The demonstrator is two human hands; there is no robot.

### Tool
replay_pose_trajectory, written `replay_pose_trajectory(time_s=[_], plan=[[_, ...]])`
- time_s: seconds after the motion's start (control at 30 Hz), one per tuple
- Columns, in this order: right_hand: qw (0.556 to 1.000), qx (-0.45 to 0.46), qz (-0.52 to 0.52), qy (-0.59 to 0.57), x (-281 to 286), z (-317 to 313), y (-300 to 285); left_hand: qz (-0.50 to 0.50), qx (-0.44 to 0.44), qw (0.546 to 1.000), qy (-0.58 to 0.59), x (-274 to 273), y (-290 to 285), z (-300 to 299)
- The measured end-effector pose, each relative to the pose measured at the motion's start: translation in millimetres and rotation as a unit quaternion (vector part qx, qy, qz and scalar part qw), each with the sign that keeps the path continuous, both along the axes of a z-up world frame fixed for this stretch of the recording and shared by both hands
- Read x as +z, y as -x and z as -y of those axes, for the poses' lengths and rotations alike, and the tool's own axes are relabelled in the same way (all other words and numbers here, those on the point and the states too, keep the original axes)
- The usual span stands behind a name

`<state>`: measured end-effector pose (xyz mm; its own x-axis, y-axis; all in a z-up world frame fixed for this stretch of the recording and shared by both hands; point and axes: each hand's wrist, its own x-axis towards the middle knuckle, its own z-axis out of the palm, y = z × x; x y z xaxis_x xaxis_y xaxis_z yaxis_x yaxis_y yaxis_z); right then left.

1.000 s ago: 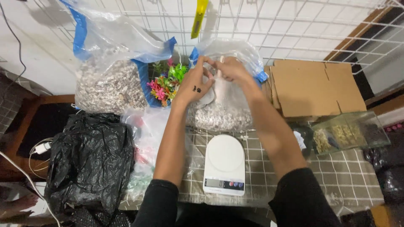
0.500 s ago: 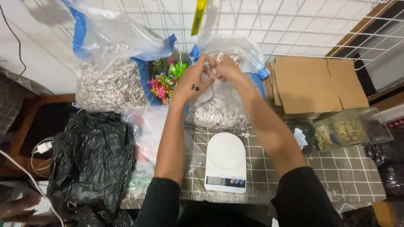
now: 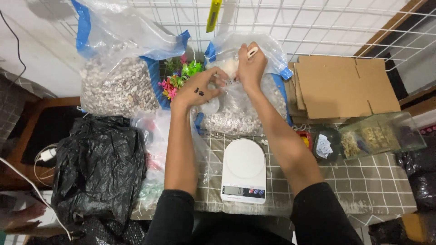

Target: A person uses a small scoop to transfer pebbles from a large bag into a smaller bag on a digital scale to reach a specific weight.

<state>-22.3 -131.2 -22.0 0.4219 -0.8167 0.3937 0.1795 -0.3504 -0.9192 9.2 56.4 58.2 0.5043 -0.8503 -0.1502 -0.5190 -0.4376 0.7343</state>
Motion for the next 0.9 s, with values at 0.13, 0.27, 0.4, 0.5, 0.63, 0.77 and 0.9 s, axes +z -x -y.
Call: replay_pose_trajectory(time_s=[0.13,0.27,0.4,0.5,0.63,0.77,0.9], plan=[[0.997,0.053,-0.053,-0.018,7.0,-9.2,11.7,-0.007,-0.017,0.995,0.093,-3.5,2.1,-5.5],[0.996,-0.069,-0.027,0.055,-5.0,-4.3,16.0,0.0,-0.012,0.994,0.111,-0.6,6.4,-9.8],[0.995,-0.092,0.001,0.049,-24.2,44.3,17.0,0.022,-0.011,0.994,0.102,12.3,17.0,-13.9],[0.991,0.015,-0.129,-0.032,-5.3,53.4,27.8,0.016,-0.029,0.994,0.1,-20.8,1.7,-0.8],[0.987,0.071,-0.141,-0.022,28.9,53.0,53.6,0.042,-0.01,0.989,0.14,-6.9,7.3,-1.0],[0.992,0.024,-0.126,0.015,41.1,55.4,79.9,0.102,0.036,0.955,0.275,-6.4,5.1,9.6],[0.995,0.005,-0.102,-0.007,14.3,46.6,72.7,0.114,0.024,0.957,0.265,-16.4,6.4,17.1]])
